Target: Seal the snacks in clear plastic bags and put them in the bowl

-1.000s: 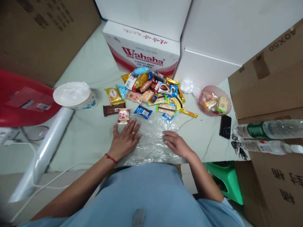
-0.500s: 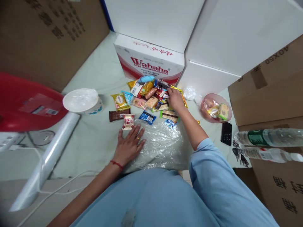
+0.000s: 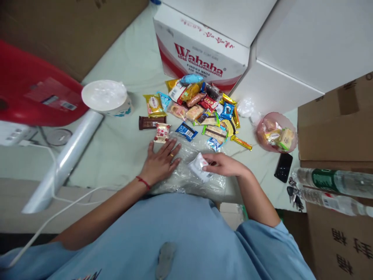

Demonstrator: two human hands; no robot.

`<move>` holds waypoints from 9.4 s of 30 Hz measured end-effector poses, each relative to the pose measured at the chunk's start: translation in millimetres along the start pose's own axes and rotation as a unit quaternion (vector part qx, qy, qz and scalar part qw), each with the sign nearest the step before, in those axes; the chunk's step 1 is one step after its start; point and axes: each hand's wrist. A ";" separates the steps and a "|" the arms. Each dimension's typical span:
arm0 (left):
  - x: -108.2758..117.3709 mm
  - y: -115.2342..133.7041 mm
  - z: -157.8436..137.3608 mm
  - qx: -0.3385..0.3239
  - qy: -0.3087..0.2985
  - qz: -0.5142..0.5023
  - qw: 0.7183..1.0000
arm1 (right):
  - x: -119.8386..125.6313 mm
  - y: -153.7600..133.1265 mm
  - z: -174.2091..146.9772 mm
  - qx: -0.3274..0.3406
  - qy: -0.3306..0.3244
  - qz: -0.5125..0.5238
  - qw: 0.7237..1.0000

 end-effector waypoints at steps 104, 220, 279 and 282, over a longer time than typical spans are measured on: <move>19.8 47.3 1.4 -0.075 -0.007 0.028 0.997 | 10.2 12.1 80.4 0.005 0.191 -0.362 0.913; -2.8 -29.0 -92.5 0.052 0.108 -0.131 0.984 | 210.7 91.4 -60.0 -0.268 0.526 -0.476 0.652; 9.6 44.8 17.7 0.201 -0.088 -0.662 0.717 | -75.8 20.7 20.1 0.040 0.435 0.053 0.898; 11.2 39.0 17.7 0.215 -0.072 -0.694 0.683 | -71.6 21.7 22.6 0.007 0.424 0.154 0.892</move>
Point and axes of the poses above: each hand's wrist, its own z-axis towards the middle knuckle, its own x-axis out of the back of the hand, y = z × x, and after that the axes turned 6 degrees about x, right-handed
